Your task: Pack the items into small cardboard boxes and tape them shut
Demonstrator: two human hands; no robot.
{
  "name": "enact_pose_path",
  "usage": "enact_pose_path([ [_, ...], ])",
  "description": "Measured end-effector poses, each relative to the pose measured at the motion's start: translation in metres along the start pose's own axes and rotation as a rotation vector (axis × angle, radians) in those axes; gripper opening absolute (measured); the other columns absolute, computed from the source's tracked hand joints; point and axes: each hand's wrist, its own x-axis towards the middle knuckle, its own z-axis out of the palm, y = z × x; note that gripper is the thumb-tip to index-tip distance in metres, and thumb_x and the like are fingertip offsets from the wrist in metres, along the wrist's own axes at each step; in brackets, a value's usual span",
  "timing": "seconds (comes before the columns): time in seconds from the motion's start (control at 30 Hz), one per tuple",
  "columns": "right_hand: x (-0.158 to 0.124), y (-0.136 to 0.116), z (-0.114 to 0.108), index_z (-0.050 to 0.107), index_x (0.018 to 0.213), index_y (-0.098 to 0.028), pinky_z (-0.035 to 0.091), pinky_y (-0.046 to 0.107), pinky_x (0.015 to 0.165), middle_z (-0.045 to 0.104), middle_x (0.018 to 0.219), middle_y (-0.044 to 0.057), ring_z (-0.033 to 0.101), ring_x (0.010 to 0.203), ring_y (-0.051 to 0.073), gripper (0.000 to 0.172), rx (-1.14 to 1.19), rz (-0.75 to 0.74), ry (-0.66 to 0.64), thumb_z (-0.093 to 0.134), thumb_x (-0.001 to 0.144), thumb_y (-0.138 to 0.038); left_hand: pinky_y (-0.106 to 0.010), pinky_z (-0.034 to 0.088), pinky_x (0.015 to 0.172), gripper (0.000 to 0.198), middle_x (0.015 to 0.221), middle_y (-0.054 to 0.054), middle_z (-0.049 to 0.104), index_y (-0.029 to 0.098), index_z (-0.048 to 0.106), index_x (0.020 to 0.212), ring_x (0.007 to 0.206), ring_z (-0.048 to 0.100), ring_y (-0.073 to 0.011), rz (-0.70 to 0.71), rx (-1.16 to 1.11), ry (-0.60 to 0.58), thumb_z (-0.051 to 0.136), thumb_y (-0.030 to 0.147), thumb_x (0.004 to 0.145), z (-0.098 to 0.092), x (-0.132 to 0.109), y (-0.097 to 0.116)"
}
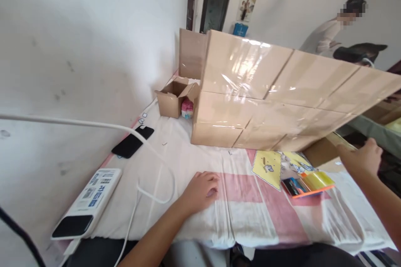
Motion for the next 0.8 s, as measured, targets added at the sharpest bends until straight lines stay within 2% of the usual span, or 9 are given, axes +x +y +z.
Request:
enact_pose_path([
  [0.07, -0.029, -0.075, -0.008, 0.042, 0.149, -0.029, 0.048, 0.055, 0.099, 0.053, 0.138, 0.029, 0.052, 0.135, 0.041, 0.087, 0.094, -0.124, -0.009, 0.035, 0.081, -0.084, -0.04, 0.039, 0.098, 0.006, 0.12, -0.001, 0.071, 0.02, 0.064, 0.081, 0.116, 0.061, -0.0215, -0.002, -0.073, 0.019, 0.061, 0.018, 0.085, 0.0, -0.002, 0.0],
  [0.13, -0.072, -0.156, -0.009, 0.046, 0.142, -0.029, 0.055, 0.051, 0.081, 0.061, 0.124, 0.025, 0.068, 0.106, 0.035, 0.073, 0.249, -0.277, -0.082, 0.038, 0.086, -0.076, -0.039, 0.039, 0.096, 0.005, 0.11, 0.0, 0.072, 0.02, 0.064, 0.081, 0.111, 0.063, -0.0205, -0.015, -0.154, 0.032, 0.061, 0.017, 0.083, -0.002, -0.006, 0.003],
  [0.27, -0.174, -0.312, 0.009, 0.064, 0.107, -0.031, 0.056, 0.049, 0.087, 0.069, 0.097, 0.011, 0.069, 0.09, 0.03, 0.028, 0.323, -0.69, -0.634, 0.05, 0.091, -0.05, -0.035, 0.043, 0.09, 0.007, 0.097, 0.001, 0.072, 0.021, 0.065, 0.082, 0.097, 0.064, -0.0178, -0.074, -0.331, 0.048, 0.059, 0.018, 0.082, -0.014, -0.021, 0.01],
  [0.33, -0.215, -0.38, 0.03, 0.065, 0.107, -0.026, 0.055, 0.043, 0.091, 0.073, 0.098, 0.008, 0.07, 0.09, 0.026, 0.022, 0.277, -0.727, -0.869, 0.058, 0.09, -0.037, -0.032, 0.045, 0.083, 0.01, 0.095, 0.0, 0.072, 0.022, 0.066, 0.084, 0.092, 0.064, -0.0175, -0.103, -0.406, 0.067, 0.057, 0.02, 0.083, -0.024, -0.032, 0.011],
  [0.43, -0.249, -0.462, 0.071, 0.067, 0.101, -0.014, 0.056, 0.034, 0.078, 0.073, 0.082, 0.008, 0.07, 0.076, 0.022, 0.02, 0.153, -0.585, -1.064, 0.065, 0.088, -0.029, -0.031, 0.046, 0.076, 0.011, 0.095, -0.001, 0.072, 0.021, 0.067, 0.083, 0.084, 0.064, -0.0173, -0.173, -0.468, 0.104, 0.056, 0.022, 0.084, -0.035, -0.048, 0.007],
  [0.5, -0.252, -0.501, 0.097, 0.064, 0.111, -0.004, 0.054, 0.03, 0.073, 0.072, 0.083, 0.012, 0.069, 0.073, 0.02, 0.029, 0.093, -0.442, -1.058, 0.057, 0.095, -0.028, -0.032, 0.047, 0.077, 0.01, 0.095, -0.001, 0.072, 0.021, 0.066, 0.081, 0.083, 0.065, -0.0176, -0.233, -0.495, 0.139, 0.056, 0.022, 0.083, -0.035, -0.054, 0.003],
  [0.57, -0.245, -0.526, 0.119, 0.05, 0.133, 0.001, 0.052, 0.027, 0.078, 0.07, 0.105, 0.019, 0.07, 0.088, 0.02, 0.041, 0.07, -0.322, -0.966, 0.044, 0.102, -0.024, -0.032, 0.048, 0.081, 0.009, 0.094, -0.002, 0.073, 0.022, 0.066, 0.081, 0.088, 0.066, -0.0187, -0.264, -0.525, 0.177, 0.056, 0.022, 0.083, -0.031, -0.056, -0.001],
  [0.67, -0.231, -0.542, 0.141, 0.031, 0.15, -0.006, 0.049, 0.03, 0.09, 0.059, 0.133, 0.026, 0.064, 0.113, 0.023, 0.049, 0.061, -0.22, -0.836, 0.038, 0.103, -0.017, -0.033, 0.049, 0.083, 0.01, 0.092, -0.001, 0.074, 0.024, 0.066, 0.085, 0.089, 0.067, -0.019, -0.206, -0.498, 0.188, 0.056, 0.026, 0.086, -0.023, -0.054, -0.004],
  [0.8, -0.222, -0.548, 0.155, 0.044, 0.144, -0.012, 0.048, 0.035, 0.094, 0.061, 0.131, 0.023, 0.062, 0.116, 0.025, 0.042, 0.037, -0.194, -0.809, 0.045, 0.102, -0.016, -0.037, 0.048, 0.083, 0.007, 0.091, -0.003, 0.074, 0.024, 0.065, 0.086, 0.085, 0.067, -0.0207, -0.114, -0.316, 0.104, 0.059, 0.027, 0.085, -0.022, -0.05, -0.001],
])
